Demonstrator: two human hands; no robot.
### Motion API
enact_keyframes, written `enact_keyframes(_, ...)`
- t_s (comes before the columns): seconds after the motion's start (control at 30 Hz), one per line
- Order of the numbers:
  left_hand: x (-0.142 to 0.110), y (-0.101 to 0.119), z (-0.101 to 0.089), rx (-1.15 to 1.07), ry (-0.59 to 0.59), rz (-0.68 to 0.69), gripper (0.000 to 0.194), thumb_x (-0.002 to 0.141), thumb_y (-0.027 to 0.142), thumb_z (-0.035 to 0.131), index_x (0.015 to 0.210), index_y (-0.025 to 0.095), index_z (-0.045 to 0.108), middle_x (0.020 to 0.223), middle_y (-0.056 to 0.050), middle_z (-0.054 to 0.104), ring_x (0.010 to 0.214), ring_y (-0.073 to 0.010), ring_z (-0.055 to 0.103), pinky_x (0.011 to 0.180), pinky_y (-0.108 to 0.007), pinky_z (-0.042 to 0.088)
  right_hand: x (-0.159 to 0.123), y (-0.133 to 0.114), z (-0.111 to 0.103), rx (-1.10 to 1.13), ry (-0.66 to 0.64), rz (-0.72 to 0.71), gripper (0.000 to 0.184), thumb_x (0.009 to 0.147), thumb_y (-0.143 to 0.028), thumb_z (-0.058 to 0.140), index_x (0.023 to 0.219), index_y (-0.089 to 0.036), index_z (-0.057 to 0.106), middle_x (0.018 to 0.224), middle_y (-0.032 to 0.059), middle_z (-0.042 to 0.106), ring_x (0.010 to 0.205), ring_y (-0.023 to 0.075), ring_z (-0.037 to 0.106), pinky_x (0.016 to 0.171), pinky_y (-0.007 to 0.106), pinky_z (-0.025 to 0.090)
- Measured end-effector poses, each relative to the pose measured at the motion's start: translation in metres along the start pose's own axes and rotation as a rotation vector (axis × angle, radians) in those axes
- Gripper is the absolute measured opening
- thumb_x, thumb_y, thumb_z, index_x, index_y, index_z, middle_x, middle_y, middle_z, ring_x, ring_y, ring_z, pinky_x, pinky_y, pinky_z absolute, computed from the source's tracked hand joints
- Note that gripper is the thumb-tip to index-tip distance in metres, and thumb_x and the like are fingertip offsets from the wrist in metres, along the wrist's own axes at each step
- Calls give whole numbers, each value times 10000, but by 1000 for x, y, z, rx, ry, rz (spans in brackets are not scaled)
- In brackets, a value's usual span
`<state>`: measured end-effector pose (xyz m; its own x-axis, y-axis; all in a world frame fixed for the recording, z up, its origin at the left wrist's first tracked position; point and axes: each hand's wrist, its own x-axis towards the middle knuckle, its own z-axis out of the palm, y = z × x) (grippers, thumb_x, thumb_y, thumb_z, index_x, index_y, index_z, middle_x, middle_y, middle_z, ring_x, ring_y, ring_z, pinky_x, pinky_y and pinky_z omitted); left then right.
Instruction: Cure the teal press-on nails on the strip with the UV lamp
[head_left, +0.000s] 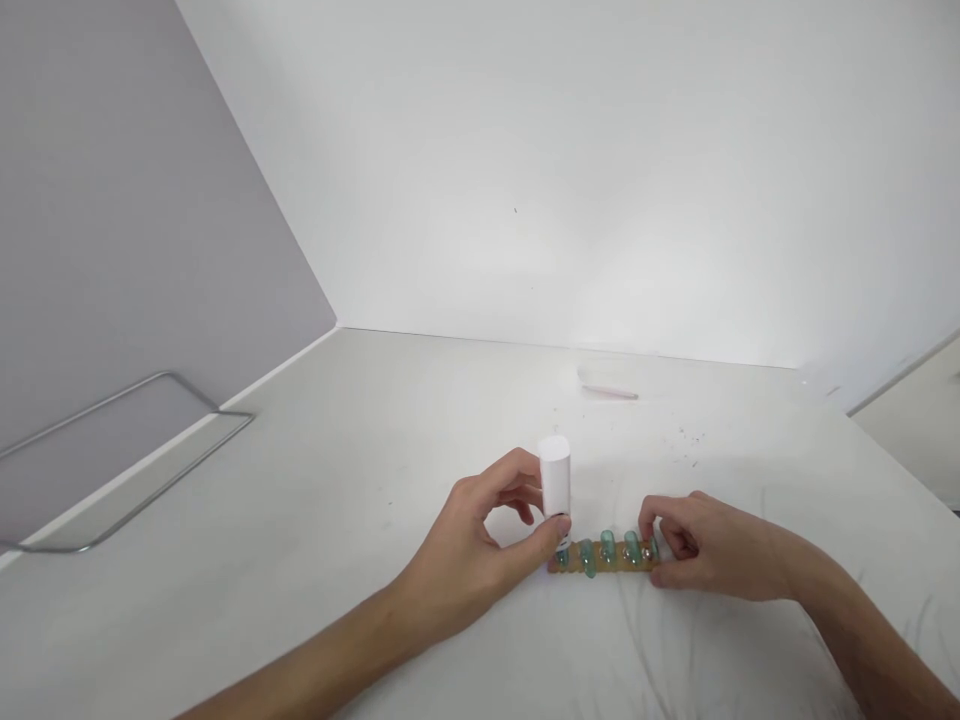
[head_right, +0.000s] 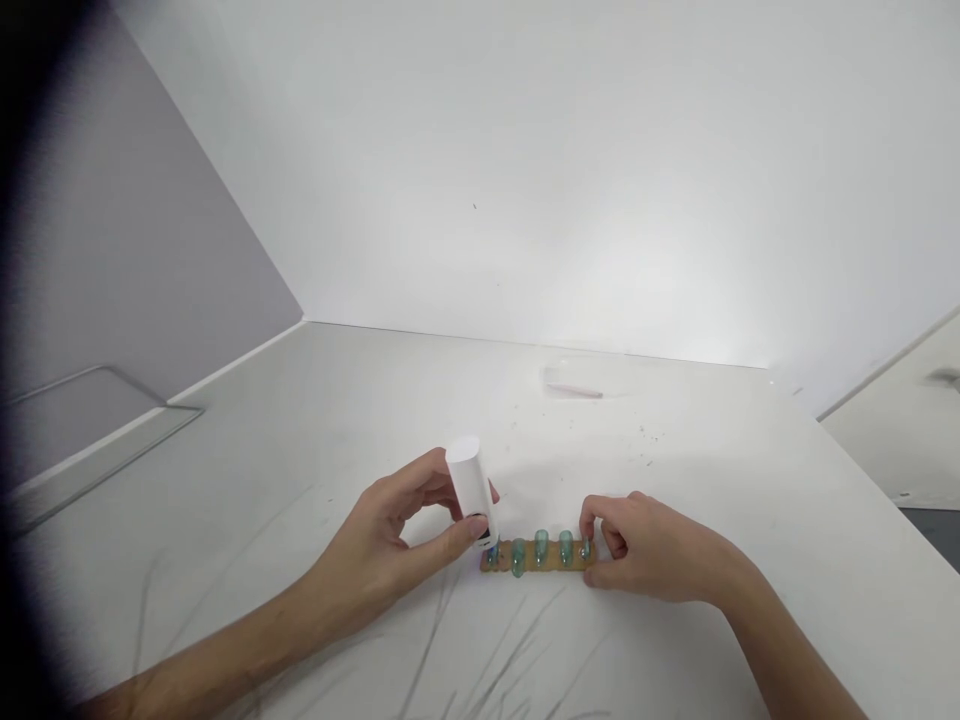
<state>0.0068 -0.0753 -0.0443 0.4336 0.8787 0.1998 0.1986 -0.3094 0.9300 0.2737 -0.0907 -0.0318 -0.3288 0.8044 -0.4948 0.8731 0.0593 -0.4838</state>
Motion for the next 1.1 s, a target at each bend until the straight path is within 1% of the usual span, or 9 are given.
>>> enact_keyframes(0.27, -1, 3, 1, -25, -29, -14, 106, 833, 148, 609, 905, 225, 612, 853, 46, 699, 741, -128, 631, 751, -280, 496, 1, -8, 1, -10, 5, -7, 83, 830, -303, 581, 911, -286, 568, 705, -37, 524, 752, 172, 501, 557, 246, 343)
enact_keyframes(0.37, -1, 3, 1, -20, -20, -18, 107, 836, 151, 603, 911, 226, 617, 859, 41, 701, 745, -133, 634, 754, -286, 496, -1, -8, 3, -17, 8, -1, 87, 832, -307, 576, 917, -292, 566, 712, -39, 518, 724, 165, 490, 550, 246, 341)
enact_keyframes(0.47, -1, 2, 1, -20, -6, -11, 95, 839, 158, 602, 906, 224, 619, 847, 39, 698, 734, -135, 637, 758, -293, 499, -1, -8, 4, -23, 18, 4, 86, 836, -313, 571, 920, -297, 566, 717, -37, 522, 748, 172, 500, 554, 245, 342)
enact_keyframes(0.63, -1, 2, 1, -16, 10, -4, 74, 845, 169, 595, 899, 217, 612, 849, 34, 701, 724, -138, 654, 758, -300, 506, 1, -9, 5, -44, 32, -8, 76, 837, -300, 560, 912, -289, 559, 689, -46, 506, 683, 154, 480, 533, 246, 325)
enact_keyframes(0.7, -2, 3, 1, -4, 15, 7, 69, 844, 169, 589, 893, 214, 609, 845, 29, 702, 739, -146, 657, 752, -299, 509, 2, -10, 5, -42, 37, -11, 76, 840, -302, 560, 914, -288, 556, 686, -45, 510, 698, 159, 487, 540, 247, 327)
enact_keyframes(0.8, -2, 4, 2, 12, 17, 23, 68, 843, 163, 578, 881, 213, 603, 812, 30, 693, 706, -141, 644, 737, -297, 511, 1, -11, 5, -26, 34, -11, 79, 849, -317, 560, 923, -289, 554, 702, -38, 520, 729, 168, 494, 547, 247, 332)
enact_keyframes(0.93, -2, 5, 2, 47, 17, 28, 67, 847, 164, 568, 877, 217, 597, 804, 29, 691, 701, -141, 639, 728, -294, 513, 0, -11, 6, -25, 39, -11, 76, 852, -307, 551, 925, -287, 550, 704, -38, 512, 694, 158, 479, 535, 242, 321)
enact_keyframes(1.1, -2, 2, 1, 156, 54, 77, 93, 833, 164, 564, 879, 225, 617, 797, 30, 672, 692, -137, 590, 700, -275, 500, 0, -13, 5, -34, 34, -22, 69, 845, -291, 550, 911, -276, 539, 674, -47, 487, 622, 135, 440, 503, 238, 294)
